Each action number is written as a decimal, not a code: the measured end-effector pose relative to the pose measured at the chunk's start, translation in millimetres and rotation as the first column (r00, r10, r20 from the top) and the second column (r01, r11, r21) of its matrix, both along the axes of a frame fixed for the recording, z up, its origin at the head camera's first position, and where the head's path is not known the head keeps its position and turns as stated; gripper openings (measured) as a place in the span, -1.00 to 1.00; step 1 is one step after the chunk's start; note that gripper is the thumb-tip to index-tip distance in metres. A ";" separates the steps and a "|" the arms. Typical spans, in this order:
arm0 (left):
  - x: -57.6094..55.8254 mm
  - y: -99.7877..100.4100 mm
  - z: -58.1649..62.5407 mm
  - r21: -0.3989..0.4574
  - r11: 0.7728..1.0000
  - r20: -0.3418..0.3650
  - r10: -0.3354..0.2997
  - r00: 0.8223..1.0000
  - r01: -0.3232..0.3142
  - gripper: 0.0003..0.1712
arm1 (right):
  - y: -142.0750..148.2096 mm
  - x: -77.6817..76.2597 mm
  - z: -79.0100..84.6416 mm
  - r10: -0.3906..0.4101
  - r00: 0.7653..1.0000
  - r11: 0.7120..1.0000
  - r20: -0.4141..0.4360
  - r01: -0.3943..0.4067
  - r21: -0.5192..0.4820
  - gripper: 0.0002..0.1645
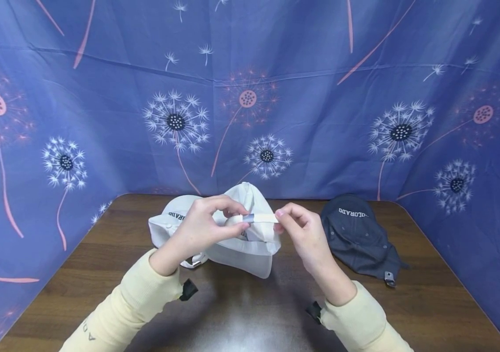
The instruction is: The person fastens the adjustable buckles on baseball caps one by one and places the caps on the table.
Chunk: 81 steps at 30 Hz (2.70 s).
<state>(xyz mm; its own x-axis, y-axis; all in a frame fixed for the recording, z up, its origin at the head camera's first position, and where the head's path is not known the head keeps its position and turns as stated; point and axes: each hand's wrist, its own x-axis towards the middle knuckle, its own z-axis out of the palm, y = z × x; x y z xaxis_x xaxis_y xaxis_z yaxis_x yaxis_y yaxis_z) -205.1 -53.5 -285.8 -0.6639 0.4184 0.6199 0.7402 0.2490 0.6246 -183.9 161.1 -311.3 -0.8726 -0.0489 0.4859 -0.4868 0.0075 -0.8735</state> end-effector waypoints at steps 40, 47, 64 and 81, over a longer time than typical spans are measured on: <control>-8.2 -1.9 1.0 -0.061 0.992 0.056 0.111 0.992 -0.108 -0.82 | 0.3 -4.0 2.2 -0.186 0.845 0.903 -0.502 0.348 0.251 -0.48; -7.3 1.7 2.4 -0.073 0.990 0.073 0.125 0.989 -0.120 -0.84 | -7.0 -14.3 -8.8 -0.106 0.731 0.870 -0.674 0.397 0.294 -0.49; -3.5 9.2 4.0 -0.073 0.979 0.095 0.198 0.976 -0.192 -0.85 | -26.7 -30.7 -14.7 -0.087 0.447 0.818 -0.890 0.542 0.192 -0.61; 6.5 12.8 6.2 -0.086 0.972 0.111 0.225 0.968 -0.216 -0.86 | -29.9 -41.3 -6.5 -0.094 0.242 0.850 -0.966 0.525 0.048 -0.80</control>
